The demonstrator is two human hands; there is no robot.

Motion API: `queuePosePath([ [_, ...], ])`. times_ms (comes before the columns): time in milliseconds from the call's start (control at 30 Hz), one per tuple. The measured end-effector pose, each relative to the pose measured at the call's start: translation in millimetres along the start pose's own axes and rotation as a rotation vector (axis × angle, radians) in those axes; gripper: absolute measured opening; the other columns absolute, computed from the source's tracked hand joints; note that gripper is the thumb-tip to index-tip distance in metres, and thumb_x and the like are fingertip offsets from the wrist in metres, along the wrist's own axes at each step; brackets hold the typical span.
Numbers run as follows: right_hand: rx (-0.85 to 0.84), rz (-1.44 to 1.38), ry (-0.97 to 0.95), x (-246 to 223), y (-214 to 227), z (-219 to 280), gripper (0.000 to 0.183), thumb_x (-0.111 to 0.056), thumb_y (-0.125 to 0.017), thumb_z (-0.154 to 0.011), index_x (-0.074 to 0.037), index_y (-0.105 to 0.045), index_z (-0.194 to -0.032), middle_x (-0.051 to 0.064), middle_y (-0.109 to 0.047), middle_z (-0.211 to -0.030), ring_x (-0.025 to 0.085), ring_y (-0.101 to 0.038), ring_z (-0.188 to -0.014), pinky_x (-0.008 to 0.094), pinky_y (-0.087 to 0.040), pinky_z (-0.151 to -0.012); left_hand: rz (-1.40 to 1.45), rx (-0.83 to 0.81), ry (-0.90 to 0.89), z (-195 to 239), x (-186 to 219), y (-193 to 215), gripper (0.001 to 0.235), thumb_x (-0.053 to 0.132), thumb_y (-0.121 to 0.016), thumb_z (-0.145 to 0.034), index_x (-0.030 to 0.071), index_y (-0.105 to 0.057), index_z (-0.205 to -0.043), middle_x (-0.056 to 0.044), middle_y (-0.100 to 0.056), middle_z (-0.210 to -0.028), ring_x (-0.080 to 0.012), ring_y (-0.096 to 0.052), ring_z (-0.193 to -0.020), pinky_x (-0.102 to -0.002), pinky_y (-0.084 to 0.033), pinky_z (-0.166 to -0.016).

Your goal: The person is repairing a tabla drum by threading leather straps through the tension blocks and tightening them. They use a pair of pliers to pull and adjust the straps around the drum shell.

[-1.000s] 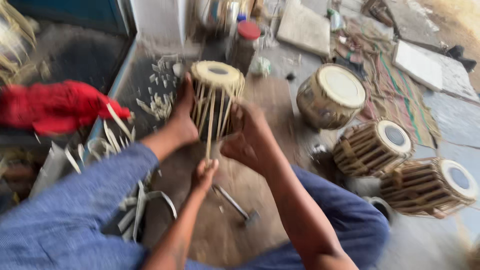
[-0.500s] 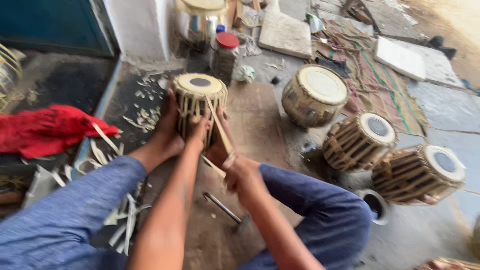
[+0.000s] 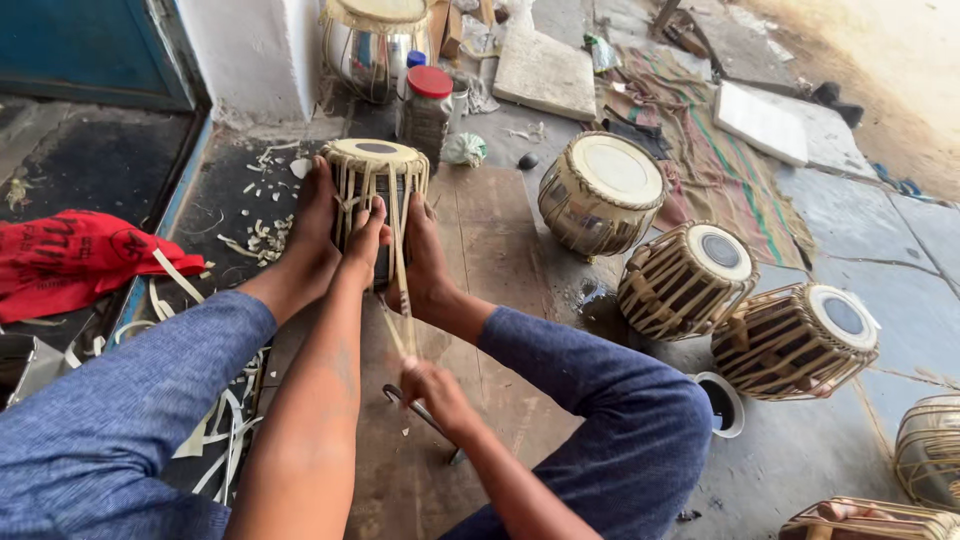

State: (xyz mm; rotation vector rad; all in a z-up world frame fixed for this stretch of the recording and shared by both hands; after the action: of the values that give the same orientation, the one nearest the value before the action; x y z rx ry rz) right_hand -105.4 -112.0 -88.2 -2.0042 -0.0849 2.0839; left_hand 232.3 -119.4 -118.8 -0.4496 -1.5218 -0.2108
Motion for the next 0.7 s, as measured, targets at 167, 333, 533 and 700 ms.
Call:
queuePosePath([
  [167,0.158,0.099,0.112,9.7,18.4,-5.0,0.058,-0.045,-0.046,-0.111,-0.009,-0.042,-0.066,0.001,-0.041,-0.06,0.012,-0.038,-0.056,0.031,-0.032,-0.053,-0.035,0.037,-0.025,6.7,8.5,-11.9,0.062,0.07,-0.051,-0.096,0.009,-0.056,-0.103,0.001,-0.05,-0.073,-0.01,-0.046,-0.062,-0.025,-0.042,-0.06],
  [333,0.197,0.052,0.073,9.4,9.9,-6.7,0.051,-0.042,-0.047,-0.107,-0.011,-0.046,-0.067,-0.001,-0.042,-0.058,0.012,-0.038,-0.053,0.031,-0.031,-0.05,0.031,0.11,0.081,31.3,20.6,-10.1,0.059,0.068,-0.05,-0.096,0.01,-0.058,-0.098,0.0,-0.048,-0.071,-0.0143,-0.045,-0.06,-0.03,-0.04,-0.057],
  [533,0.17,0.133,0.113,19.9,4.6,14.2,0.052,-0.041,-0.047,-0.109,-0.011,-0.049,-0.067,-0.001,-0.045,-0.056,0.01,-0.039,-0.051,0.03,-0.032,-0.05,-0.906,0.593,-0.096,129.8,40.9,-1.1,0.074,0.077,-0.044,-0.101,0.007,-0.069,-0.103,-0.018,-0.066,-0.093,-0.0354,-0.063,-0.08,-0.048,-0.049,-0.07],
  [700,0.084,0.189,-0.114,3.3,-29.3,36.4,0.05,-0.046,-0.052,-0.106,-0.009,-0.055,-0.072,-0.001,-0.054,-0.062,0.011,-0.049,-0.059,0.029,-0.041,-0.057,0.184,-0.203,0.464,197.7,51.1,0.6,0.084,0.076,-0.028,-0.089,0.006,-0.069,-0.109,-0.013,-0.079,-0.093,-0.027,-0.075,-0.078,-0.039,-0.057,-0.074],
])
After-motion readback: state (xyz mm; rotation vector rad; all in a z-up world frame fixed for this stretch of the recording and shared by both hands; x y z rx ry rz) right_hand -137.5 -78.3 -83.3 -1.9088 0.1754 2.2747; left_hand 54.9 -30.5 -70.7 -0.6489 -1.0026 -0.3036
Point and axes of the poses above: each hand's wrist, its own z-axis away from the middle knuckle, its own y-axis out of the back of the hand, x = y × z, the point moved 4 cm from there along -z, towards the middle knuckle
